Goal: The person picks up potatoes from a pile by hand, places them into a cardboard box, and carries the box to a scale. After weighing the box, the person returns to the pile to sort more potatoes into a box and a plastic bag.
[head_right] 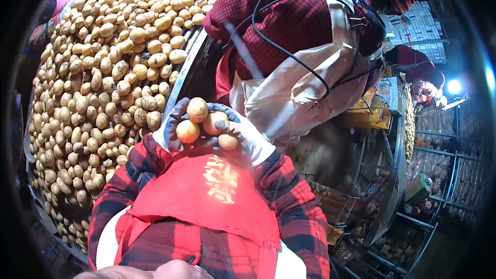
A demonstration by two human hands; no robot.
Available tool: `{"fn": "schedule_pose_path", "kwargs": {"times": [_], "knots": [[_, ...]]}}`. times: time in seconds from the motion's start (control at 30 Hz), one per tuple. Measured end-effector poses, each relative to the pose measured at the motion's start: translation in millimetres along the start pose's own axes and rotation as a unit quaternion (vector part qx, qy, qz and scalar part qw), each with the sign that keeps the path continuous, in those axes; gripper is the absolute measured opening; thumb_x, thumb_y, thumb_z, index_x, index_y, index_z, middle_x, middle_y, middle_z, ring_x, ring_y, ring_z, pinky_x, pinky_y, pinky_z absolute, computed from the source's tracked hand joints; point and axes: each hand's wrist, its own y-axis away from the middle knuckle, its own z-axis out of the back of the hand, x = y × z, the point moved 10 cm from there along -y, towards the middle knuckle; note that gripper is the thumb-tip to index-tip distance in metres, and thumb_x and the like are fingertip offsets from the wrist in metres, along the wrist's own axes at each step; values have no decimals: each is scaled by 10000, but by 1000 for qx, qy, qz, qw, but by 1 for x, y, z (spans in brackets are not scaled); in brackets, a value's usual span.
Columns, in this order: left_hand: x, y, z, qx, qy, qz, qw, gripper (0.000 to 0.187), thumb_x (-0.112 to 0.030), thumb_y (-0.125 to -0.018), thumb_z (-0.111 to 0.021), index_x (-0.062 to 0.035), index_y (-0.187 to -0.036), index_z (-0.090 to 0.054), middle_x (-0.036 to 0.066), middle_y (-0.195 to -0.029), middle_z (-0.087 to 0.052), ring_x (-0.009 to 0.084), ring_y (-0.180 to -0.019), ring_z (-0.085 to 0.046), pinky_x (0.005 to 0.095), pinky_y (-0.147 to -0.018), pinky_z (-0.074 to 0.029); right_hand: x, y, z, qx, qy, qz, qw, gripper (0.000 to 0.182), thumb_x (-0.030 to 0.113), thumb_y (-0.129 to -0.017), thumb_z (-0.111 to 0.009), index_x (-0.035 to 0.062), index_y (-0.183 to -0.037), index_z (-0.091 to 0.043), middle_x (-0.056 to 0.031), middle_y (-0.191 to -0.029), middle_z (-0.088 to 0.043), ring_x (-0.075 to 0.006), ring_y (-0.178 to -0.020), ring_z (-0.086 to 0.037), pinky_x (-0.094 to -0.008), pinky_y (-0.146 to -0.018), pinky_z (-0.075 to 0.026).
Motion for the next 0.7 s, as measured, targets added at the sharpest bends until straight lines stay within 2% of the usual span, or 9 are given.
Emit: {"fn": "schedule_pose_path", "kwargs": {"times": [0.07, 0.13, 0.2, 0.37, 0.4, 0.47, 0.57, 0.67, 0.7], "knots": [[-9, -6, 19, -22, -33, -82, 996, 712, -597, -1030, -455, -65, -1504, -452, 154, -1538, -484, 306, -1389, -504, 490, -1161, -433, 4, -2, -5, -12, -13, 54, 998, 667, 183, -931, -748, 130, -1508, -415, -147, -1370, -551, -303, -1121, -640, -432, -856, -595], [-12, -1, 9, 27, 155, -70, 985, 739, -630, -1016, -454, -79, -1507, -453, 161, -1548, -474, 333, -1382, -508, 517, -1151, -434, 4, -4, 1, -42, -39, 110, 992, 677, 177, -924, -762, 108, -1505, -422, -164, -1289, -602, -300, -1002, -685, -423, -793, -611], [-14, 0, 13, 30, 213, -74, 974, 747, -643, -1009, -457, -90, -1510, -454, 169, -1552, -468, 355, -1378, -507, 526, -1141, -438, 15, -1, -5, -77, -54, 190, 977, 689, 138, -911, -782, 71, -1503, -436, -185, -1196, -644, -280, -893, -715, -422, -754, -623], [-21, -3, 23, 88, 207, -78, 971, 756, -680, -979, -486, -113, -1478, -499, 196, -1496, -521, 387, -1326, -540, 561, -1123, -432, 28, -12, -9, -143, 84, 292, 942, 641, 53, -965, -704, 71, -1530, -401, -128, -1174, -648, -205, -900, -699, -362, -751, -619], [-20, -2, 33, 15, 182, -89, 979, 749, -680, -966, -511, -118, -1460, -520, 183, -1464, -556, 372, -1294, -566, 573, -1107, -435, 29, -10, -16, -143, 85, 282, 945, 636, 49, -969, -697, 79, -1532, -402, -124, -1177, -647, -204, -906, -698, -361, -763, -617], [-9, -4, 35, -25, 115, -112, 987, 740, -665, -965, -523, -112, -1457, -522, 172, -1438, -575, 355, -1281, -575, 566, -1089, -450, 24, -15, -17, -138, 88, 280, 946, 630, 35, -977, -680, 101, -1538, -402, -109, -1208, -636, -199, -949, -689, -345, -749, -616], [-7, -8, -1, 53, 250, -76, 964, 668, -619, -968, -551, -91, -1377, -562, 136, -1337, -617, 318, -1228, -583, 542, -1020, -483, 35, -17, -21, -161, 174, 332, 913, 627, 14, -983, -658, 119, -1544, -399, -86, -1267, -614, -192, -1046, -665, -319, -748, -614], [-10, -5, -10, 66, 294, -82, 950, 573, -582, -977, -569, -95, -1277, -602, 122, -1259, -619, 306, -1136, -593, 503, -962, -506, 53, -6, -24, -154, 127, 298, 934, 657, 11, -937, -710, 102, -1522, -424, -99, -1373, -570, -200, -1177, -621, -343, -975, -567], [-12, -5, -13, 72, 300, -81, 948, 571, -588, -976, -568, -104, -1278, -600, 122, -1272, -612, 314, -1137, -593, 497, -947, -510, 63, -2, -12, -155, 149, 369, 904, 662, 7, -929, -714, 98, -1518, -428, -108, -1397, -558, -213, -1180, -625, -353, -964, -579]]}}
